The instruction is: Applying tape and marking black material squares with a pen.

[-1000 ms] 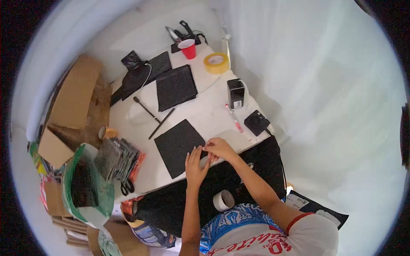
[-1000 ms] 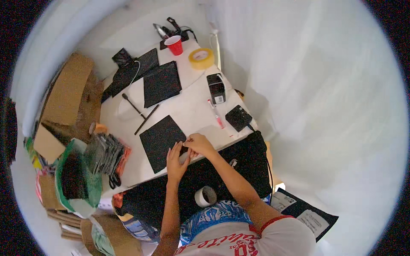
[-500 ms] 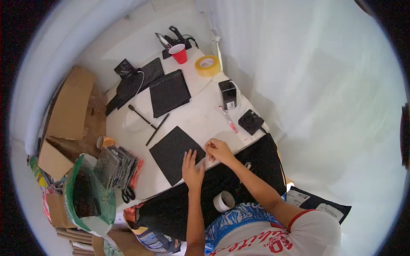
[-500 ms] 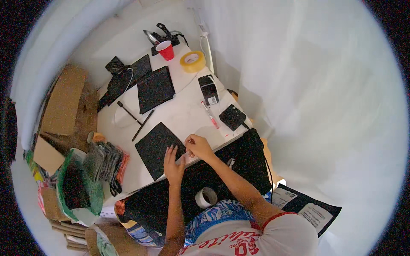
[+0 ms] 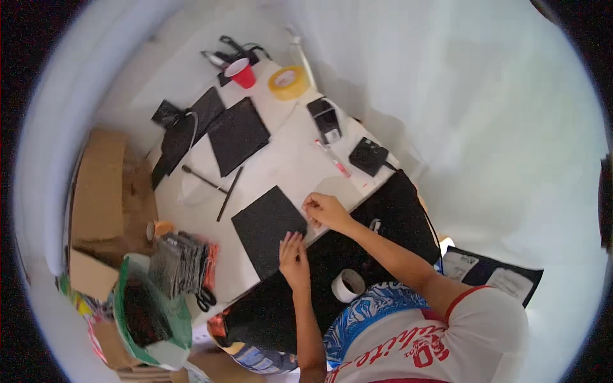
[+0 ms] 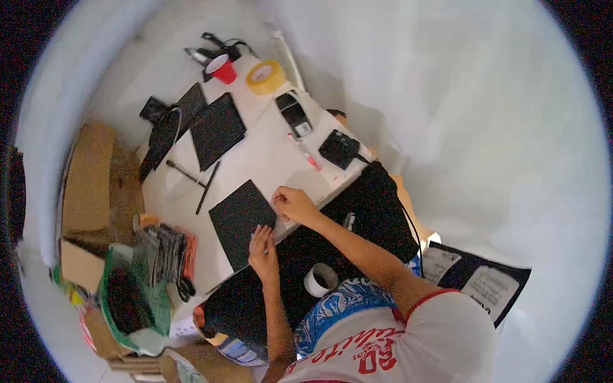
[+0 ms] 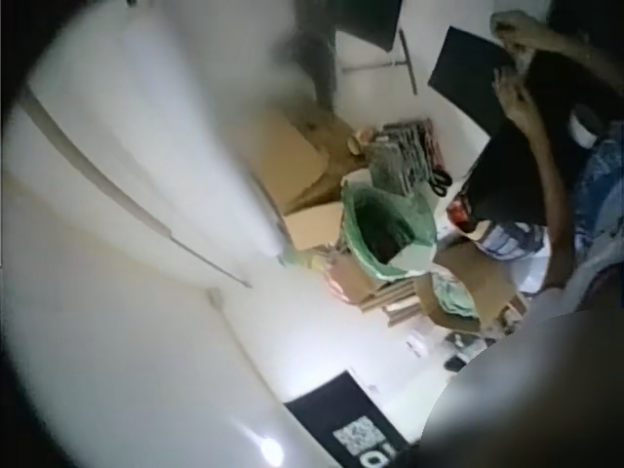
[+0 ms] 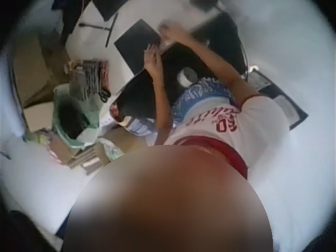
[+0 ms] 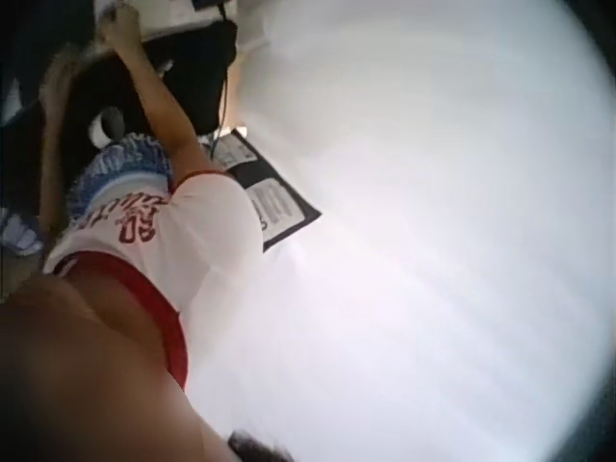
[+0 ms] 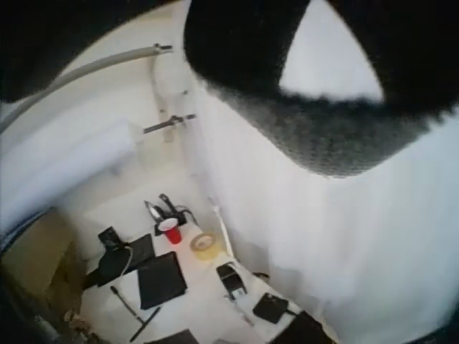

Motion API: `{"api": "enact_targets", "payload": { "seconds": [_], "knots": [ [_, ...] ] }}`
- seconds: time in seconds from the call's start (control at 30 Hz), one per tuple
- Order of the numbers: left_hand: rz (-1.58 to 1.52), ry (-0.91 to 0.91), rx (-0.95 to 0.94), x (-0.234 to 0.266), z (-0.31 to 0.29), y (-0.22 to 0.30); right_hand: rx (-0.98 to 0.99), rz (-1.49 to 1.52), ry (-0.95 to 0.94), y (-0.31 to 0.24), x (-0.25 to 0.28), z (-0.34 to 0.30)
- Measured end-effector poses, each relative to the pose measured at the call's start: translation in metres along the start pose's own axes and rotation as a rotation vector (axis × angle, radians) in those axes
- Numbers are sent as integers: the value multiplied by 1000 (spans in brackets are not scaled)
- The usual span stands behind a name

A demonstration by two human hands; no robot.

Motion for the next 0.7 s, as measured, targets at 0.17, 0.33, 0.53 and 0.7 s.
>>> {"api": "enact_targets", "payload": {
  "seconds": [0.17, 0.33, 0.53, 0.7],
  "knots": [
    [-124, 165, 123, -8, -2, -7, 106, -130, 48, 0, 14, -5],
    [-227, 195, 275, -17, -8, -12, 166, -170, 47, -3, 14, -10],
    [-303, 207, 370, -20, -6, -28, 113, -162, 25, -7, 14, -10],
    [-317, 200, 414, -26, -4, -33, 198, -236, 96, -12, 22, -12]
  ]
}}
Point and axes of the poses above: each hand's wrist, its own z-axis towards the middle knuckle, its own x-axis out of the back of the hand, y = z × x, the point moved 6 cm from there along z, towards the middle knuckle, and after that the axes turned 3 degrees about y, right-handed, at the moved point
